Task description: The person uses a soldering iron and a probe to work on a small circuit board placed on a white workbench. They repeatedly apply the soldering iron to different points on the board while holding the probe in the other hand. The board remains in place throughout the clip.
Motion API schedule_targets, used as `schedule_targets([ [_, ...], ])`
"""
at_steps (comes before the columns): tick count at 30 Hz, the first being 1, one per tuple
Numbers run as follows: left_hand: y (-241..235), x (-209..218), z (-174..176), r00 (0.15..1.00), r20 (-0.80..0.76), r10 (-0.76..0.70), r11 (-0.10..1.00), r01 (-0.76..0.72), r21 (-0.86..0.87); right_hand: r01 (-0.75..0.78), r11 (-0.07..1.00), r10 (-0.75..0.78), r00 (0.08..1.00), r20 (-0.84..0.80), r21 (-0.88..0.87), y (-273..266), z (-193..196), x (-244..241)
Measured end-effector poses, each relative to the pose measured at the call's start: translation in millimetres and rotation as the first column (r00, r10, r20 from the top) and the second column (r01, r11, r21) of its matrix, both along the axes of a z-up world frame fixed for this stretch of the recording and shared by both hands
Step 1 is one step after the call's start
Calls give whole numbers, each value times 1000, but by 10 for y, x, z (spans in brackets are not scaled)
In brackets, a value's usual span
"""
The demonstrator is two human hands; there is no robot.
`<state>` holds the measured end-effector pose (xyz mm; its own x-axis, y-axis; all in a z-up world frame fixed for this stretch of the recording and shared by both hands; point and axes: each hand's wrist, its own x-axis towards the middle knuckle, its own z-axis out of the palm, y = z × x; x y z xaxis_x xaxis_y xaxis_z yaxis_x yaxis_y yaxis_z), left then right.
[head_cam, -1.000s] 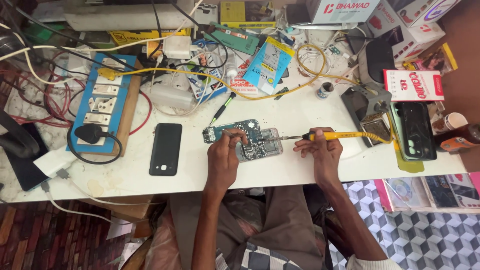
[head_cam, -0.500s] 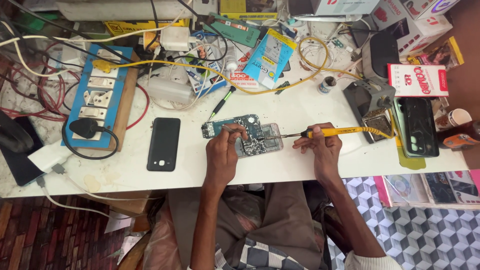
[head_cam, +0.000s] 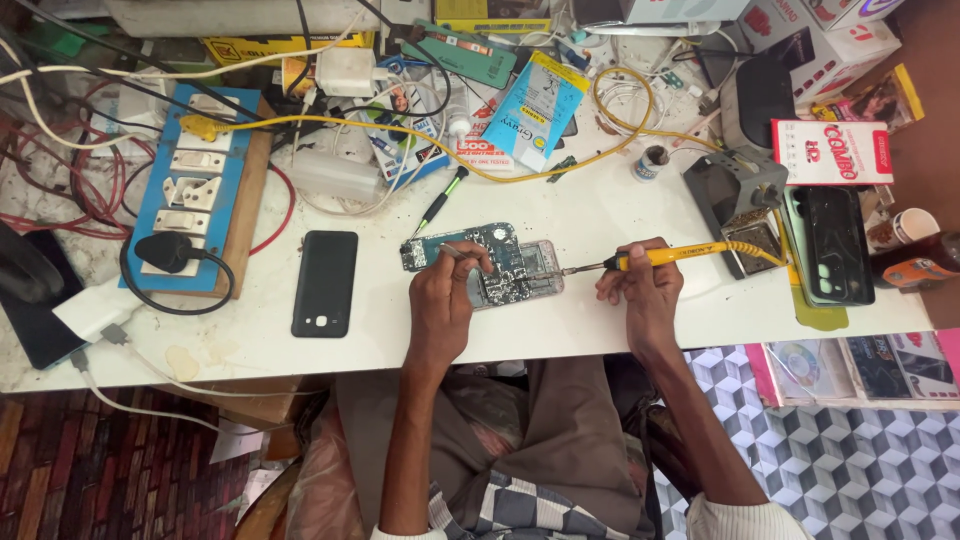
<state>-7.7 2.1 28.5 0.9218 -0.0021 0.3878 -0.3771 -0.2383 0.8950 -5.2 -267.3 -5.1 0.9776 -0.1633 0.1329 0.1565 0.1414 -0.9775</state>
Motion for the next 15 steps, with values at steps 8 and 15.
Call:
schedule_targets([
  [8, -1, 2, 6, 1000, -12, -1, 1000, 1, -13, 2, 998, -3, 1000, -17, -58, 41, 62, 19],
  [15, 5, -4, 3, 1000, -26, -8, 1000, 8, -15, 3, 998, -4, 1000, -18, -66, 28, 22, 11],
])
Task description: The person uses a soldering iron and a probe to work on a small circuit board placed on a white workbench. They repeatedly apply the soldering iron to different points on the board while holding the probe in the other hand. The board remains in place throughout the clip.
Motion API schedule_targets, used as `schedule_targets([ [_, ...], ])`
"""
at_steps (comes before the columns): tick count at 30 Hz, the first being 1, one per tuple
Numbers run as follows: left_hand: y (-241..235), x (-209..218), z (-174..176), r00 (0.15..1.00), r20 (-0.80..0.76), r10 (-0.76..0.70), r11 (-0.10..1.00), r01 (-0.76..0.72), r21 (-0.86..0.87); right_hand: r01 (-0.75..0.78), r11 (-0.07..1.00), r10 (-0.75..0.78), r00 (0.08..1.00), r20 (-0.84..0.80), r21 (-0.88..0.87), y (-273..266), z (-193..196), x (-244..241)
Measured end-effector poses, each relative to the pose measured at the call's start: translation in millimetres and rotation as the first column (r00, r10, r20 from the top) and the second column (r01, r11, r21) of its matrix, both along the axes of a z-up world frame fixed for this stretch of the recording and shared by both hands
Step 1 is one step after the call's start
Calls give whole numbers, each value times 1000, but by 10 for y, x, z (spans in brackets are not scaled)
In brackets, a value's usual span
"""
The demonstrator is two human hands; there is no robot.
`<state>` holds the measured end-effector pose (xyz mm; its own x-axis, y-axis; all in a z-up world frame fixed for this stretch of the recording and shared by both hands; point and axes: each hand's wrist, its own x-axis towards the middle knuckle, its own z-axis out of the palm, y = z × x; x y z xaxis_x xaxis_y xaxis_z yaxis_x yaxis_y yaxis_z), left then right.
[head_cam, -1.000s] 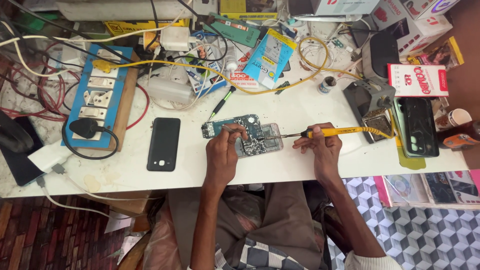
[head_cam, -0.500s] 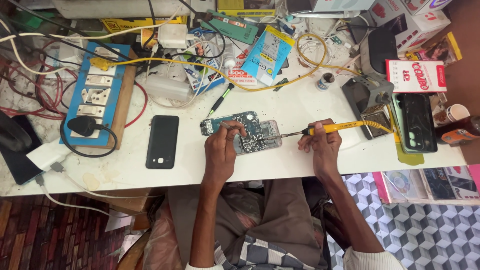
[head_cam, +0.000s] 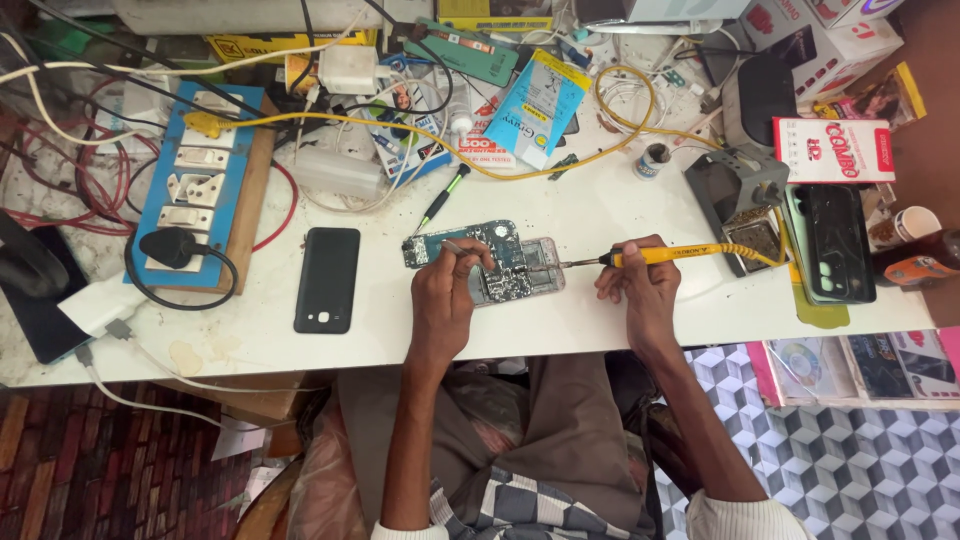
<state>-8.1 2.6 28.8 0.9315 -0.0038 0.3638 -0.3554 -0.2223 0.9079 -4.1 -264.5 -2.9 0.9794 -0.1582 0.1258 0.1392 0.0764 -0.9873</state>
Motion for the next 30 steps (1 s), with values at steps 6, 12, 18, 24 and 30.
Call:
schedule_targets([
  [6, -9, -3, 0, 1000, 19, 0, 1000, 0, -7, 18, 999, -18, 1000, -5, 33, 5, 26, -6],
  [12, 3, -7, -13, 999, 50, 0, 1000, 0, -9, 14, 1000, -14, 999, -32, -24, 42, 95, -5],
  [18, -11, -10, 46, 998, 38, 47, 998, -49, 31, 37, 996, -35, 999, 23, -77, 51, 92, -30],
  [24, 3, -39, 72, 999, -25, 23, 1000, -23, 17, 61, 997, -63, 997, -35, -46, 27, 49, -17],
  [30, -4, -49, 76, 995, -89, 51, 998, -48, 33, 86, 996, -87, 995, -46, -31, 41, 53, -22],
])
